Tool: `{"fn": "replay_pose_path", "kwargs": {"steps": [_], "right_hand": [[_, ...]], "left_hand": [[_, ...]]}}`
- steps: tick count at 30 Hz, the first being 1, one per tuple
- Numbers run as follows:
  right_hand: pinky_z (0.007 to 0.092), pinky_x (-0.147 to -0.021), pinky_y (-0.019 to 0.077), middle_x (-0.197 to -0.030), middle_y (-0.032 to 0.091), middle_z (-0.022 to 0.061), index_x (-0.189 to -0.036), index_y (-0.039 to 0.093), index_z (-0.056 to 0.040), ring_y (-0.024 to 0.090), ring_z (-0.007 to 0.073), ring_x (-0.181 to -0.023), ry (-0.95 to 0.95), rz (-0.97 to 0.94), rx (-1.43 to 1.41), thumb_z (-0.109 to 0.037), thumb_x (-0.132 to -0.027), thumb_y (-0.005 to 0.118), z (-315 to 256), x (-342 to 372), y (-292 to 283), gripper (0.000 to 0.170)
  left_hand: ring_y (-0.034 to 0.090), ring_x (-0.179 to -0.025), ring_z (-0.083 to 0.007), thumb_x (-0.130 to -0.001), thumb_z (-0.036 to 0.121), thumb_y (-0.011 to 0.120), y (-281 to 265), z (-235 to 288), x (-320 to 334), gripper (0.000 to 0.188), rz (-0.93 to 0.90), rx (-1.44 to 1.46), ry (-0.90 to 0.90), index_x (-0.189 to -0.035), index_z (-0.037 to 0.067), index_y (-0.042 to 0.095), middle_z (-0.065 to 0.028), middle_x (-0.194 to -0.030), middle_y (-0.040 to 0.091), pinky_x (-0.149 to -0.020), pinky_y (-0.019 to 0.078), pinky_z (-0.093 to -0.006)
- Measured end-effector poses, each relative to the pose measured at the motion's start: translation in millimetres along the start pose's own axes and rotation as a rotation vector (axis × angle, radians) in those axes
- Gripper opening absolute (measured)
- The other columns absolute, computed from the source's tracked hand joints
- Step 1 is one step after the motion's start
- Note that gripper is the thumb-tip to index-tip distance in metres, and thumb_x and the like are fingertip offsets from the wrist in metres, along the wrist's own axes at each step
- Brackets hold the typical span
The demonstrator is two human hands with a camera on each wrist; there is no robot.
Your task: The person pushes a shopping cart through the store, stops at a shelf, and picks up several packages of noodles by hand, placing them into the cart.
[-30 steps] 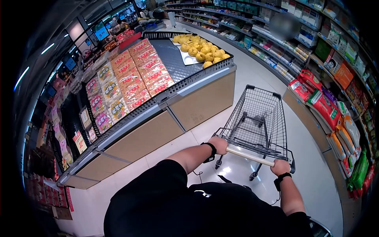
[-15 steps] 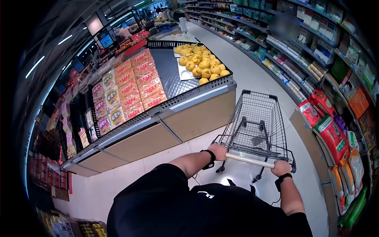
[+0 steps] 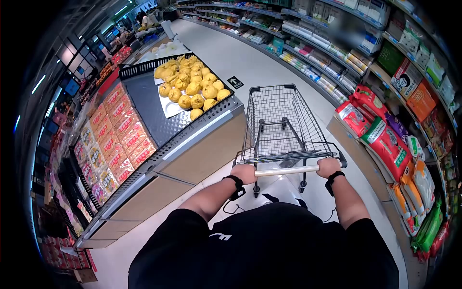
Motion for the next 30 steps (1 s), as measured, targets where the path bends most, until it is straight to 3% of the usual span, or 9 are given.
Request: {"fn": "replay_pose_path", "kwargs": {"steps": [8,11,15,25,30], "right_hand": [[0.0422,-0.071,0.0536,-0.079,0.069,0.0106,-0.078,0.069,-0.0131,0.067,0.0299,-0.077,-0.038,-0.013,-0.020,-0.025,-0.074,0.058,58.3,-104.6,-29.0,0.017],[0.0423,-0.071,0.0535,-0.079,0.069,0.0104,-0.079,0.069,-0.0138,0.067,0.0299,-0.078,-0.069,0.003,0.002,-0.025,-0.074,0.059,98.8,-157.8,-37.3,0.016],[0.0419,-0.072,0.0538,-0.080,0.069,0.0117,-0.078,0.070,-0.0119,0.067,0.0292,-0.078,-0.107,-0.021,0.035,-0.023,-0.073,0.059,140.4,-211.8,-76.5,0.016],[0.0415,-0.072,0.0534,-0.079,0.069,0.0096,-0.078,0.071,-0.0130,0.068,0.0284,-0.078,-0.169,-0.047,0.064,-0.021,-0.073,0.059,224.9,-338.0,-99.5,0.015],[0.0414,-0.081,0.0445,-0.077,0.065,0.0105,-0.073,0.066,-0.0095,0.061,0.0287,-0.084,-0.026,0.331,0.040,-0.014,-0.075,0.058,262.6,-375.5,-115.6,0.009]], "left_hand": [[0.066,-0.084,-0.0313,-0.076,0.035,0.055,-59.8,-4.7,-102.5,0.031,0.019,-0.005,-0.031,-0.092,0.012,0.070,-0.0121,-0.089,0.069,-0.075,0.0525,-0.0425],[0.066,-0.082,-0.0342,-0.077,0.033,0.052,-84.5,6.7,-148.2,0.032,0.044,0.019,-0.043,-0.089,0.009,0.069,-0.0161,-0.087,0.068,-0.074,0.0528,-0.0443],[0.065,-0.084,-0.0335,-0.077,0.032,0.051,-112.6,21.4,-205.6,0.032,0.061,0.070,-0.109,-0.093,0.011,0.069,-0.0152,-0.089,0.069,-0.076,0.0522,-0.0438],[0.065,-0.084,-0.0336,-0.077,0.032,0.052,-171.5,46.5,-312.6,0.032,0.038,0.105,-0.165,-0.092,0.010,0.069,-0.0159,-0.089,0.068,-0.076,0.0519,-0.0440],[0.065,-0.083,-0.0339,-0.079,0.032,0.051,-190.6,50.3,-370.2,0.033,0.018,0.117,-0.104,-0.090,0.007,0.069,-0.0162,-0.088,0.068,-0.076,0.0521,-0.0441]]}}
Point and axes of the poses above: each hand's wrist, its own x-axis away from the middle knuckle, its own y-axis out of the palm, z = x × y, the point moved 10 cm from there along -x, towards the middle knuckle
